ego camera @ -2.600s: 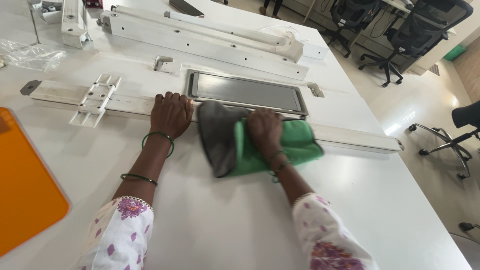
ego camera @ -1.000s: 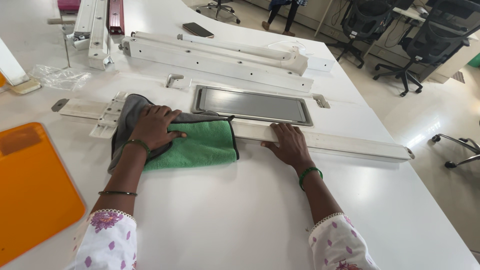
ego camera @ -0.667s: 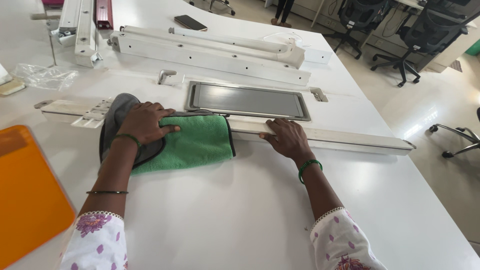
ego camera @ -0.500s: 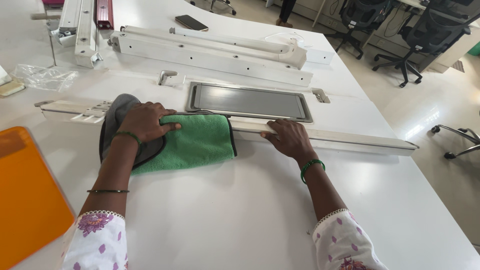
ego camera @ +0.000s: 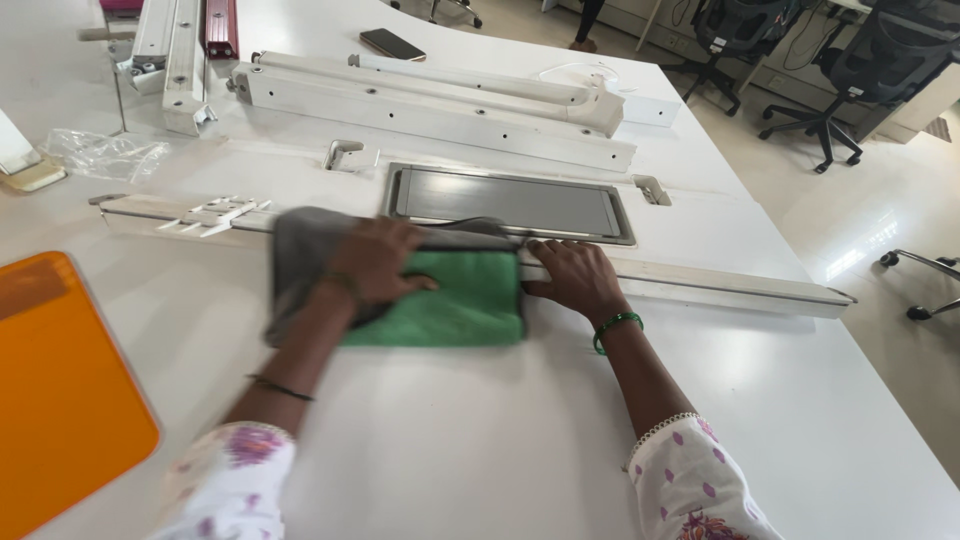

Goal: The person wipes long white metal beams using a green and grey cloth, moving the cloth along the length and around the joints of the beams on a white tabletop.

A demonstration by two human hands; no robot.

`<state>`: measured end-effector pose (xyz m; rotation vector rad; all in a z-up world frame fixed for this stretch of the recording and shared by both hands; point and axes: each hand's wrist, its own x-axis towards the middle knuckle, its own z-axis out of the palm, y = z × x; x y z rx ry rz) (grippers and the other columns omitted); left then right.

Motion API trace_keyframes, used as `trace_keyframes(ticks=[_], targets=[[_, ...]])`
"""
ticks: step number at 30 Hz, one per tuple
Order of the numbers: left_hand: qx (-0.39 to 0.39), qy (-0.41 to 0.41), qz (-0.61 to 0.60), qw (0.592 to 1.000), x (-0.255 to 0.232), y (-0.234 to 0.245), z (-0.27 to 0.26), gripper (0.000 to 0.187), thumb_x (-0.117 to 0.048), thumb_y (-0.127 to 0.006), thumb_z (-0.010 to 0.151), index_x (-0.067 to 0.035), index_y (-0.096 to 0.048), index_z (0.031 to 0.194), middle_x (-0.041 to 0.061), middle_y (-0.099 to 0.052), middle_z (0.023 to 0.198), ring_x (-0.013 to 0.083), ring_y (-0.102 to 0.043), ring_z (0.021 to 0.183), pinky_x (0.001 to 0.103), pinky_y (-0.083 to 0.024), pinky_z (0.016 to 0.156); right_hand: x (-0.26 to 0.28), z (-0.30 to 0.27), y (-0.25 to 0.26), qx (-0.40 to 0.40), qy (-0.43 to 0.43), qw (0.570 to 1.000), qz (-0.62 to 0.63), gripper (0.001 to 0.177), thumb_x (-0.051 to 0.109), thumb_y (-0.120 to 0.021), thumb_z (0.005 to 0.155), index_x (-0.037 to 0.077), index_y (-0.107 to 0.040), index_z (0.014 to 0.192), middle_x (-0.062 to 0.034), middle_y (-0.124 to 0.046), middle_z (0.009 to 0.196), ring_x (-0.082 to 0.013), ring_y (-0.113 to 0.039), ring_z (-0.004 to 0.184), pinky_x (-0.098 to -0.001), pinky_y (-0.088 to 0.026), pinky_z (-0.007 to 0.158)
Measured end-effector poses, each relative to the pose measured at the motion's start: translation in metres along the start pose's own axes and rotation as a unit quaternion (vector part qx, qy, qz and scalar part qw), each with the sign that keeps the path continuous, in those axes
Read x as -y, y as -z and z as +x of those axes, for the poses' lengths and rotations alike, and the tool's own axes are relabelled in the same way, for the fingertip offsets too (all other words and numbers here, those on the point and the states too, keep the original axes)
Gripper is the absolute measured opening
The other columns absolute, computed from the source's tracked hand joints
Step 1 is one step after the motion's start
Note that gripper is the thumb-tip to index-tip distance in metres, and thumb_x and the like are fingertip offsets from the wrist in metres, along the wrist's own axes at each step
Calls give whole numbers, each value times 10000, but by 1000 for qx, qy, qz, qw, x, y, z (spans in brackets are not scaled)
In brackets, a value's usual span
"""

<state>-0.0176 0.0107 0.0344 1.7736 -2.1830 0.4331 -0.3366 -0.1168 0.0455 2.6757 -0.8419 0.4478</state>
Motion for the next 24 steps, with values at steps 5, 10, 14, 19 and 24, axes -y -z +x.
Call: trace_keyframes(ticks=[5,10,14,19,24], targets=[[20,-39,34,998,-51,-26,40,818,-774,-587,841,-99,-617,1302,115,-648,1270,305,-619,1203,461,-477,1032,-16,-5,-21,-54,23,997,-42,117,78,-711,825,103,-705,939,-81,-736,991,-270,-727,898,-383,-588,784],[-86,-38,-12,996,-20,-38,33,645,-696,-551,903,-164,-710,1232,88,-713,1171,292,-688,1065,441,-519,960,-5,-2,-1,-29,-1,1000,5,134,190,-728,860,93,-708,949,-107,-726,953,-295,-726,848,-404,-582,753],[-74,8,-44,996,13,-38,17,541,-635,-534,945,-204,-748,1192,43,-745,1128,278,-699,1027,428,-532,917,10,3,18,2,-15,999,33,451,377,-788,785,122,-710,1149,-106,-739,958,-303,-723,883,-433,-571,778],[-66,60,-1,996,77,-32,-16,547,-645,-572,934,-195,-745,1193,55,-746,1143,297,-689,1088,443,-501,991,7,2,15,-45,20,998,24,602,505,-806,772,100,-687,1202,-103,-750,1089,-286,-720,1012,-418,-568,845],[-52,39,46,997,150,-24,-63,663,-615,-612,857,-132,-657,1308,105,-671,1293,305,-548,1308,492,-356,1173,7,2,9,-28,-1,1000,11,585,536,-794,782,121,-701,1183,-88,-755,1084,-267,-724,1032,-407,-571,869]])
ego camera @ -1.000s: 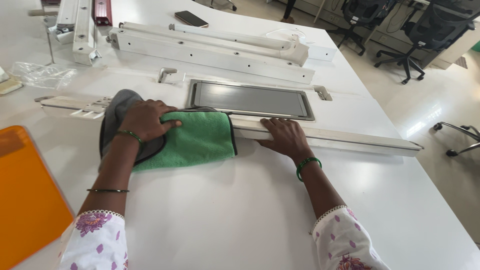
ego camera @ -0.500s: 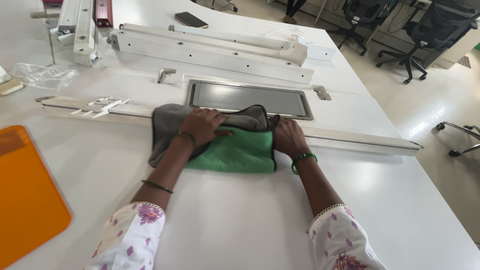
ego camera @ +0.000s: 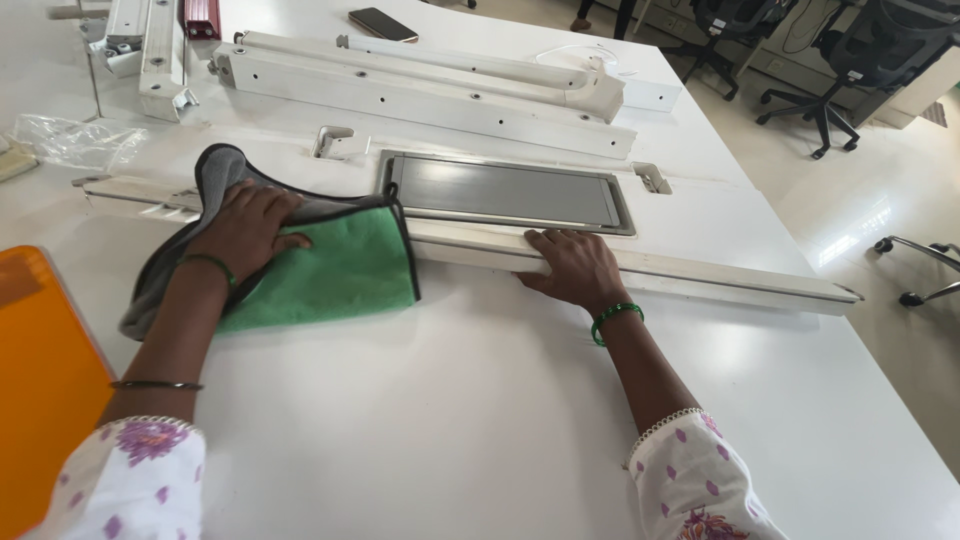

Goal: The person wipes long white metal beams using a green and grey cloth, moving the cloth along the length and around the joints of the beams on a white tabletop.

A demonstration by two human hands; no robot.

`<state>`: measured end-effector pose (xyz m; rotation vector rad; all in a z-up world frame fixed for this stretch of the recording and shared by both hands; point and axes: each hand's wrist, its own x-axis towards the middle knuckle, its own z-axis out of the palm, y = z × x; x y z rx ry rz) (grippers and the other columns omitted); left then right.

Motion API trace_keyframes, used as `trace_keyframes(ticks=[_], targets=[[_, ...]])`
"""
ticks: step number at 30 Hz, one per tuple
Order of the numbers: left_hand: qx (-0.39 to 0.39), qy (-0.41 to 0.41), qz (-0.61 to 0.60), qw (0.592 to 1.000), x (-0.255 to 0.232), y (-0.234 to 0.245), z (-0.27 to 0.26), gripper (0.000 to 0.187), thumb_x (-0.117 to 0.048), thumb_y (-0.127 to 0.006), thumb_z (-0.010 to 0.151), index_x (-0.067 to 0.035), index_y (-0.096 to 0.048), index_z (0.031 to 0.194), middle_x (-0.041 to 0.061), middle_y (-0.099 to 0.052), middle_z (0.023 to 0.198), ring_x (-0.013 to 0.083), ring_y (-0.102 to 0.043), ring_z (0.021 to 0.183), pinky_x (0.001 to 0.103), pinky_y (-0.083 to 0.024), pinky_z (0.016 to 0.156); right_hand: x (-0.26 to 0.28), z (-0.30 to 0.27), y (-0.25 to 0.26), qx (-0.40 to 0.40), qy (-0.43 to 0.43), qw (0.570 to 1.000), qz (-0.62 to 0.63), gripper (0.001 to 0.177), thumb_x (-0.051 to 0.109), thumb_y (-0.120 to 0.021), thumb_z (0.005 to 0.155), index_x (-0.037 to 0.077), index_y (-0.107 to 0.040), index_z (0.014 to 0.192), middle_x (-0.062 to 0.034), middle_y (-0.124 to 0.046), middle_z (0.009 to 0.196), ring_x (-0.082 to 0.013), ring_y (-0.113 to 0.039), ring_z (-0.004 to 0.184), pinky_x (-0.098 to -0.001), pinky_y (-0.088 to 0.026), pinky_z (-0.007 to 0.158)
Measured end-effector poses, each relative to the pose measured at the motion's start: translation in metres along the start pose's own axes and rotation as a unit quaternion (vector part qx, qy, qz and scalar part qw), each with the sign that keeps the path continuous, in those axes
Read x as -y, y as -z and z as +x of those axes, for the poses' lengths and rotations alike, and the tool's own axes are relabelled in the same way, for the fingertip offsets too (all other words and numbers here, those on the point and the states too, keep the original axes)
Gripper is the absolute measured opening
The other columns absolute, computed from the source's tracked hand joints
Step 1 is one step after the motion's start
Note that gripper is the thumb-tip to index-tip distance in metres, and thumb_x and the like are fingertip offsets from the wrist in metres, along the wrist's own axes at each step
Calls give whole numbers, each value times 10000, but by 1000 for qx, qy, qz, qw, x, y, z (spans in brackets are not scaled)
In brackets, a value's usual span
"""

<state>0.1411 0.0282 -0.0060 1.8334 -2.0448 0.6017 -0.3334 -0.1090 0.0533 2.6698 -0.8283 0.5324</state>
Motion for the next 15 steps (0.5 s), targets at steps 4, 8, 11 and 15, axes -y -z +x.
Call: trace_keyframes(ticks=[4,8,11,15], targets=[[-33,-36,79,996,5,-1,-8,677,-610,-589,891,-133,-596,1371,91,-652,1321,280,-549,1322,493,-347,1217,4,3,1,-3,3,1000,-13,595,547,-791,784,121,-705,1191,-97,-754,1085,-273,-725,1003,-417,-571,857],[12,15,72,997,-40,-5,19,543,-600,-581,895,-185,-640,1240,57,-681,1236,284,-608,1192,505,-415,1008,8,5,6,17,-15,1000,4,589,532,-796,788,121,-699,1199,-89,-752,1085,-275,-725,1000,-415,-571,854],[-39,-67,52,996,-100,-17,47,479,-587,-573,936,-175,-649,1167,46,-707,1126,255,-666,1107,469,-477,953,6,3,2,8,-8,1000,9,581,479,-805,751,119,-703,1195,-96,-748,1082,-286,-721,988,-423,-572,821],[-56,-96,-11,994,-182,-31,88,464,-567,-609,941,-143,-644,1124,69,-715,1074,269,-695,1011,453,-510,894,-22,-7,-36,1,1,1000,-16,364,238,-696,842,130,-710,1190,-71,-745,1099,-268,-720,1001,-415,-577,824]])
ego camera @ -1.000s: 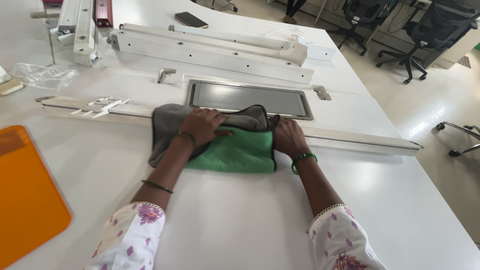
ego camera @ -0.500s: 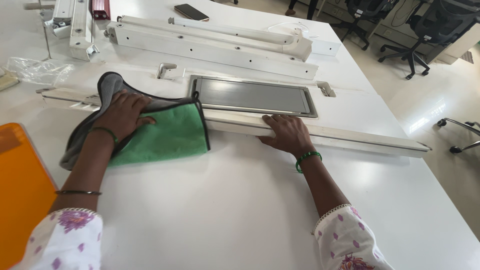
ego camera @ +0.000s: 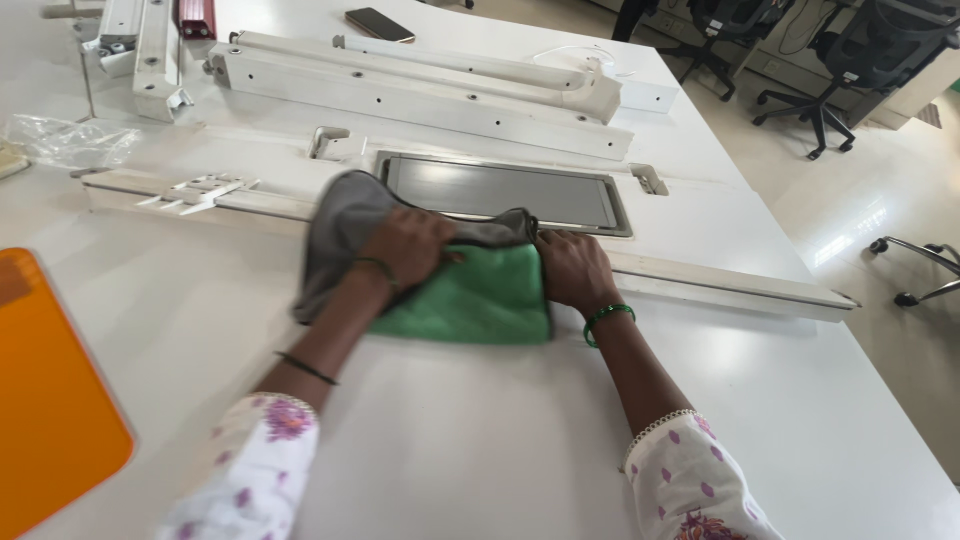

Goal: The person wipes long white metal beams using a green and grey cloth, moving the cloth along the length and around the joints of the beams on a white tabletop.

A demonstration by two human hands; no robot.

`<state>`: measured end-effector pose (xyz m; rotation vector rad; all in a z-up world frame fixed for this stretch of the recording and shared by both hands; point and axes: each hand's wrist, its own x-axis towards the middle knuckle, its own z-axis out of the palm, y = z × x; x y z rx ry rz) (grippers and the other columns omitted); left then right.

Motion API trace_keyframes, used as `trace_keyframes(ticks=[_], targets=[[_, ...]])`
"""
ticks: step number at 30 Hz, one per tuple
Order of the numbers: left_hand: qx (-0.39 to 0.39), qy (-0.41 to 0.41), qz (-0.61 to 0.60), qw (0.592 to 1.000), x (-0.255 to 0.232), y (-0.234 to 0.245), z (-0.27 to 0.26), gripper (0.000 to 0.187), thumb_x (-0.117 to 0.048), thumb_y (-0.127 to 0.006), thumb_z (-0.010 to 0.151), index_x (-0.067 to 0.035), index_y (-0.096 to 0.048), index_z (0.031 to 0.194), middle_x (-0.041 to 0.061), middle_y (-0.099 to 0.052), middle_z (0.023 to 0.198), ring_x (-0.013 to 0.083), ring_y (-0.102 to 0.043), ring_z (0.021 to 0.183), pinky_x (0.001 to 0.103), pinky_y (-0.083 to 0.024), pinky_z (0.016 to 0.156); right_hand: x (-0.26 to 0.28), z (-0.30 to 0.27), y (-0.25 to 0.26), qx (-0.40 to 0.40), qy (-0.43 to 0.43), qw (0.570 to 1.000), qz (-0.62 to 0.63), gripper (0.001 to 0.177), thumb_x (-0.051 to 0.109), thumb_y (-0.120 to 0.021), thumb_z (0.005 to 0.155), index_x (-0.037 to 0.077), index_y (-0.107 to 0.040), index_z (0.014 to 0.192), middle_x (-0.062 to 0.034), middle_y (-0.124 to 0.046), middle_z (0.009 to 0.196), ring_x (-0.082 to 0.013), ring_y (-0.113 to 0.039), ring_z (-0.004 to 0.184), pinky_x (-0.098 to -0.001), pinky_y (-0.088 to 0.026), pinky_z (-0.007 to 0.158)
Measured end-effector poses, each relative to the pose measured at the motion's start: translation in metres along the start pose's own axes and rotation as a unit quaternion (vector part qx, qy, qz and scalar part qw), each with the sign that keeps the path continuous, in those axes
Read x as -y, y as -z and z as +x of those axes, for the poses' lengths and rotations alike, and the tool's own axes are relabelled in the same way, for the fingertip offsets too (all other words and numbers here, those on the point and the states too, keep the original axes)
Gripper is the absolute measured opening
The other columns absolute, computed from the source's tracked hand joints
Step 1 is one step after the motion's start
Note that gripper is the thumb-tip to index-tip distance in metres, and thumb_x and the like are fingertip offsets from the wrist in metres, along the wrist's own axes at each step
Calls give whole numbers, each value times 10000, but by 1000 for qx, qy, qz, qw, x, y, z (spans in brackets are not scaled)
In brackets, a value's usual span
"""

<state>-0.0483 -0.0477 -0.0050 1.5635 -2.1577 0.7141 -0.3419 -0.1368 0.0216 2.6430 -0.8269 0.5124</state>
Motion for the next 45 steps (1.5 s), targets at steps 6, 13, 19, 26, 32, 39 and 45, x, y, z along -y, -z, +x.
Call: trace_keyframes(ticks=[6,13,19,26,32,39,45], targets=[[0,-28,-29,999,-70,-16,51,476,-546,-649,930,-103,-631,1104,79,-717,1076,263,-705,1003,408,-529,904,-72,-15,-96,34,-174,969,174,215,204,-661,926,57,-715,1074,-146,-723,1027,-330,-700,937,-443,-575,770],[19,-18,-74,997,-39,1,35,647,-643,-618,875,-119,-637,1255,86,-715,1174,255,-680,1101,426,-504,956,-66,-16,-97,-69,-35,995,59,99,148,-680,851,56,-713,869,-142,-729,909,-365,-704,889,-451,-581,719],[55,48,-91,993,7,22,2,669,-668,-604,869,-154,-635,1297,60,-705,1240,256,-651,1177,418,-473,1046,-4,4,7,29,-28,999,16,212,269,-747,816,65,-700,851,-140,-719,912,-308,-721,844,-423,-597,779],[109,98,-52,988,80,52,-52,789,-717,-624,810,-192,-596,1398,71,-654,1358,266,-591,1276,455,-420,1100,21,8,44,-19,10,999,50,572,487,-812,762,107,-700,1174,-96,-744,1047,-297,-727,936,-432,-579,785],[214,204,58,954,97,75,-66,945,-828,-685,650,-259,-563,1395,-1,-588,1404,219,-504,1333,634,-140,1193,20,8,40,-12,1,999,51,575,500,-810,765,110,-703,1174,-98,-745,1071,-290,-724,976,-429,-577,817],[185,160,7,969,75,70,-50,923,-815,-692,677,-245,-589,1396,39,-631,1360,255,-585,1282,482,-385,1108,21,11,39,4,-6,999,53,580,505,-810,768,119,-706,1188,-101,-746,1079,-297,-721,987,-435,-574,818],[221,103,-4,970,32,61,-10,895,-816,-644,747,-210,-572,1401,88,-636,1295,282,-638,1186,450,-440,1068,20,12,39,25,-22,998,52,525,459,-822,730,131,-722,1127,-97,-743,1026,-291,-722,929,-426,-578,783]])
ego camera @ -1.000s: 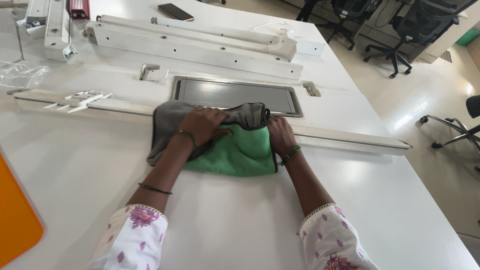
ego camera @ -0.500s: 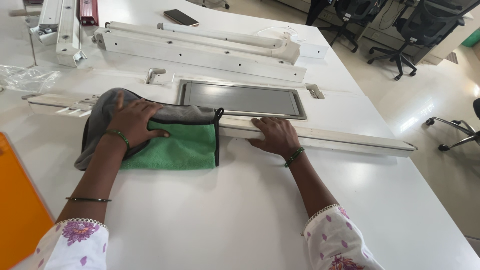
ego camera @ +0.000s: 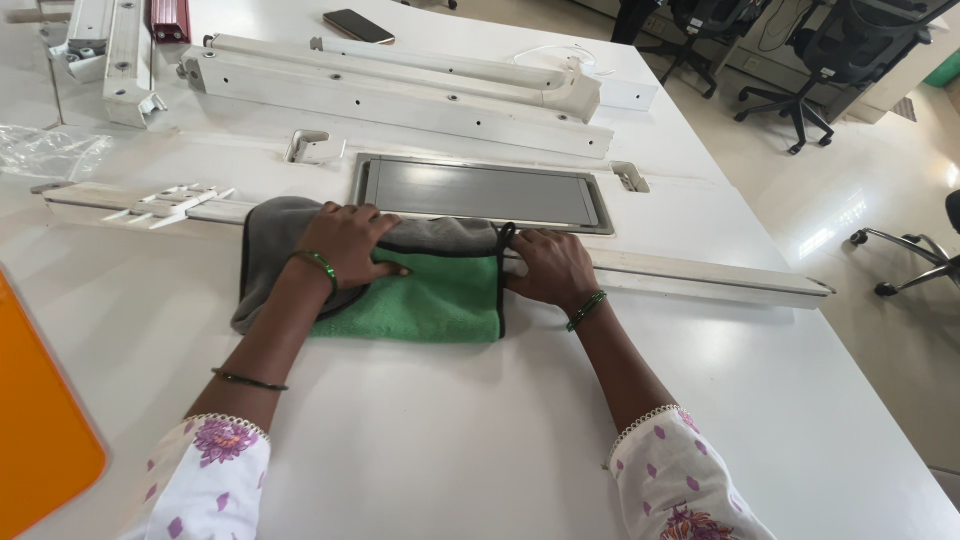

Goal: The person wipes long white metal beams using a green and grey cloth, moving the cloth along the length and around the joints of the beams on a white tabletop.

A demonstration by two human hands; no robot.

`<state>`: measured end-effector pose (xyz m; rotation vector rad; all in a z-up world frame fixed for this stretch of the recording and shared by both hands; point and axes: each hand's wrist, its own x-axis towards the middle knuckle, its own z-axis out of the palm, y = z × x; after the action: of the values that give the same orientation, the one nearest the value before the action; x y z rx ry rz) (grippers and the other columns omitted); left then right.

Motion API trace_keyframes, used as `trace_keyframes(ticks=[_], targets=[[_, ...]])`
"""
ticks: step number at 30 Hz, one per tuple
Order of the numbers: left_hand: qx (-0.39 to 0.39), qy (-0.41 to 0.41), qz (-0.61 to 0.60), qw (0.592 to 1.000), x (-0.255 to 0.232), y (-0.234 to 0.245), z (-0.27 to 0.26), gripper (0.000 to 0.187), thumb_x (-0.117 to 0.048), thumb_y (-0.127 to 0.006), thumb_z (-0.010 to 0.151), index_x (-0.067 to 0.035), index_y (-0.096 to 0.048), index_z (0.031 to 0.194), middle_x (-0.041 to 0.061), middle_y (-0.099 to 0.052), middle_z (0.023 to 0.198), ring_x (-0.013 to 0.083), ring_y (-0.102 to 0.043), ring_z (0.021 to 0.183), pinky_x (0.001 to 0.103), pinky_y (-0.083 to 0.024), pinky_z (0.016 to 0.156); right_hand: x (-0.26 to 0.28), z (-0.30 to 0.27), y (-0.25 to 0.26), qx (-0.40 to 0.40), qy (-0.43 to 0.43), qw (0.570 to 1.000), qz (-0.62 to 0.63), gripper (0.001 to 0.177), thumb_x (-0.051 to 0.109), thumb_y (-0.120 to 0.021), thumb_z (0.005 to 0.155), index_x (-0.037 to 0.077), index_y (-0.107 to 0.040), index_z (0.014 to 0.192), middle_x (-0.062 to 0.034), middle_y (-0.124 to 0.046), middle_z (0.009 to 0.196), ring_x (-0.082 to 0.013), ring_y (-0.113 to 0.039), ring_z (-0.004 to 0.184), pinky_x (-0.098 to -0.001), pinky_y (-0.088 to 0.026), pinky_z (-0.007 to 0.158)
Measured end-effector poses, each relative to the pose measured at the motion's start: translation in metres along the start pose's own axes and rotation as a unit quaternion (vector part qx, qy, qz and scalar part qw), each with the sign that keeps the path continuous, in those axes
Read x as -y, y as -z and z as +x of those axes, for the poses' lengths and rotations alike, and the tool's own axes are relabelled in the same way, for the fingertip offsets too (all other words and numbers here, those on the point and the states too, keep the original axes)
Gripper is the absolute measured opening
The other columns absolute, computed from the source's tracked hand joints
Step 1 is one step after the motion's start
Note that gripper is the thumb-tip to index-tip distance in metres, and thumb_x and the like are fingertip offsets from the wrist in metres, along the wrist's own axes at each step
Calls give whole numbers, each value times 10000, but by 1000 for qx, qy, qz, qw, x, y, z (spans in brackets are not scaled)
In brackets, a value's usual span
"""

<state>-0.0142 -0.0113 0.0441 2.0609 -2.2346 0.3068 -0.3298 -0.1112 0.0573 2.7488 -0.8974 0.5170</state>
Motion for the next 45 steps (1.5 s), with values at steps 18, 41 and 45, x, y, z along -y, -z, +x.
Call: trace_keyframes(ticks=[18,41,45], targets=[[-57,-61,-68,994,-102,-4,54,709,-713,-570,895,-148,-645,1316,163,-680,1172,344,-660,1109,477,-474,1002,-6,-3,0,16,-42,999,10,161,215,-714,842,113,-721,967,-112,-720,945,-320,-693,893,-451,-568,732],[-224,134,4,965,26,-25,-11,624,-603,-398,1067,-100,-748,950,81,-722,761,252,-713,764,418,-542,751,-23,-5,-16,-100,75,992,11,266,211,-765,732,61,-727,949,-146,-734,998,-345,-688,974,-474,-544,877],[-154,174,-22,972,34,-27,-13,691,-578,-355,1110,-105,-728,772,103,-726,783,273,-710,791,429,-544,767,-22,-5,-15,-75,58,994,48,293,266,-793,732,51,-714,916,-157,-728,992,-356,-683,957,-469,-537,837]])
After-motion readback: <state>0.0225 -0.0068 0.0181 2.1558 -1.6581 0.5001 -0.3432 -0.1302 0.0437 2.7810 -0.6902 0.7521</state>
